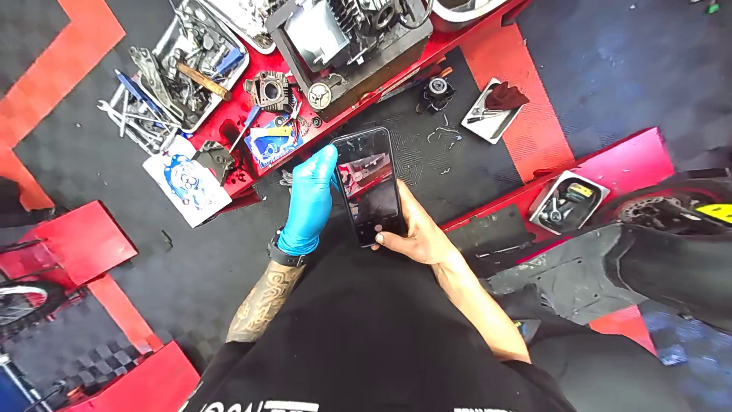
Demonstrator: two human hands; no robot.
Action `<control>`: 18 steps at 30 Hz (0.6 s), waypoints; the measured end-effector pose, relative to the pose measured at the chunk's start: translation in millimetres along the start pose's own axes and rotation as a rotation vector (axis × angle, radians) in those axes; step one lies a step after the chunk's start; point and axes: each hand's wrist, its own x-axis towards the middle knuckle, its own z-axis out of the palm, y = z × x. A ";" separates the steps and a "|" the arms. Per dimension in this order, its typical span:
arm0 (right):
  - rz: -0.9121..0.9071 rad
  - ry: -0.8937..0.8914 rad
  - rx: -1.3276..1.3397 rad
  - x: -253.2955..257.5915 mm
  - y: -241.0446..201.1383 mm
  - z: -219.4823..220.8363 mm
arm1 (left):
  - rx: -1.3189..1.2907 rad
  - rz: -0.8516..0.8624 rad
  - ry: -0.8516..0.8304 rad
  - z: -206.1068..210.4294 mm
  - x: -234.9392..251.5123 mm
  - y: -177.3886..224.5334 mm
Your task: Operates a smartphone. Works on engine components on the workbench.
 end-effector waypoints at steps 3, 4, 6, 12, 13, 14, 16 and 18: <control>0.012 -0.042 0.003 -2.8 -0.9 -3.1 | -0.008 -0.001 -0.012 1.8 2.5 0.0; 0.015 -0.037 0.004 -3.6 -1.1 -2.8 | -0.006 0.002 -0.017 2.2 3.1 -0.3; 0.023 0.009 -0.016 -4.0 -1.6 -0.7 | -0.002 0.015 -0.032 3.2 4.5 -1.5; -0.009 0.063 0.136 1.5 3.6 1.9 | 0.001 0.012 -0.038 2.6 8.8 -0.7; -0.003 0.070 0.183 2.2 5.2 1.7 | 0.004 0.014 -0.037 1.8 8.9 -1.2; 0.008 0.084 0.220 3.1 6.2 1.4 | -0.002 0.014 -0.041 0.5 9.0 -1.1; 0.026 0.118 0.225 5.9 7.5 1.5 | -0.018 0.016 -0.046 -1.3 8.6 -0.8; 0.022 0.137 0.161 9.7 8.3 1.9 | -0.016 0.021 -0.045 -3.0 8.2 -0.5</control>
